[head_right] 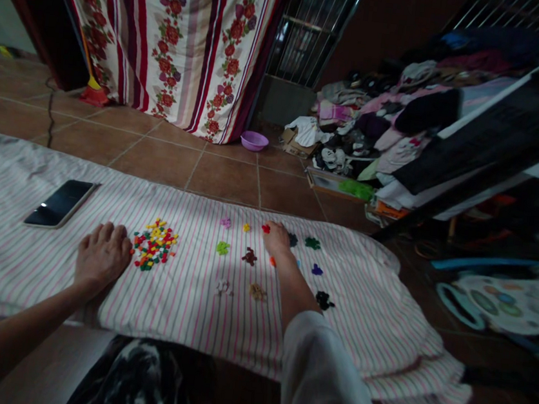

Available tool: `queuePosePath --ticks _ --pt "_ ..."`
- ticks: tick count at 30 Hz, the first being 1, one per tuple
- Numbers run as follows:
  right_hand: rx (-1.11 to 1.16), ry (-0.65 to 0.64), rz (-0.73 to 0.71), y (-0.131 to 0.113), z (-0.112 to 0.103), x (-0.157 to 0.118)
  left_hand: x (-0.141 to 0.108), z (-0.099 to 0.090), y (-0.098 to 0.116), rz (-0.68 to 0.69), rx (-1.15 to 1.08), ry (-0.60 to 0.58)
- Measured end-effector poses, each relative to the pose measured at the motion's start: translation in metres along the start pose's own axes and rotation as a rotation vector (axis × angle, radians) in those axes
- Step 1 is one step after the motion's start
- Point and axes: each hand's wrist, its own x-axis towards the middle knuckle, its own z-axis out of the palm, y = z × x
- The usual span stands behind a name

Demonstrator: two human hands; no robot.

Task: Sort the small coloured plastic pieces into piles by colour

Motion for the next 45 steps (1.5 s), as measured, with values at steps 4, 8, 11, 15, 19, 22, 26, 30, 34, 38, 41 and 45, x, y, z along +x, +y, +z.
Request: queuePosePath --ticks 4,8,11,15,19,22,26,30,34,38,41,45 --pt "0.010 0.011 0.019 0.000 0.003 -0.001 0.000 0.002 0.000 -0.007 -0.014 -0.001" --pt "0.026 0.017 0.012 0.001 0.004 -0.003 0.000 0.002 -0.001 -0.004 -0.021 0.002" --pt "0.049 0.008 -0.009 0.003 0.003 -0.004 0.000 0.000 -0.001 -0.005 -0.027 0.002" --pt "0.067 0.017 -0.007 0.005 0.003 -0.006 0.000 -0.003 0.000 -0.004 -0.025 -0.001" --pt "0.060 0.025 -0.002 0.006 0.003 -0.008 -0.001 -0.002 0.000 -0.008 -0.031 -0.004" --pt "0.051 0.029 0.017 0.005 0.003 -0.008 0.000 -0.001 -0.001 -0.012 -0.044 -0.005" --pt "0.055 0.022 0.029 0.002 0.001 -0.007 0.000 -0.001 -0.001 -0.012 -0.047 -0.013" --pt "0.044 0.003 0.037 0.000 -0.001 -0.008 0.000 0.001 0.000 -0.015 -0.043 -0.003" --pt "0.041 -0.016 0.030 0.000 -0.002 -0.011 -0.001 0.005 -0.001 -0.018 -0.052 0.001" --pt "0.043 0.098 -0.051 -0.007 -0.008 -0.016 0.000 0.005 -0.002 -0.025 -0.069 0.004" --pt "0.158 0.197 -0.151 -0.028 -0.014 -0.023 0.001 0.004 -0.002 -0.028 -0.070 -0.003" --pt "0.362 0.165 -0.401 -0.077 -0.014 -0.045 0.001 0.003 -0.003 -0.025 -0.059 0.003"
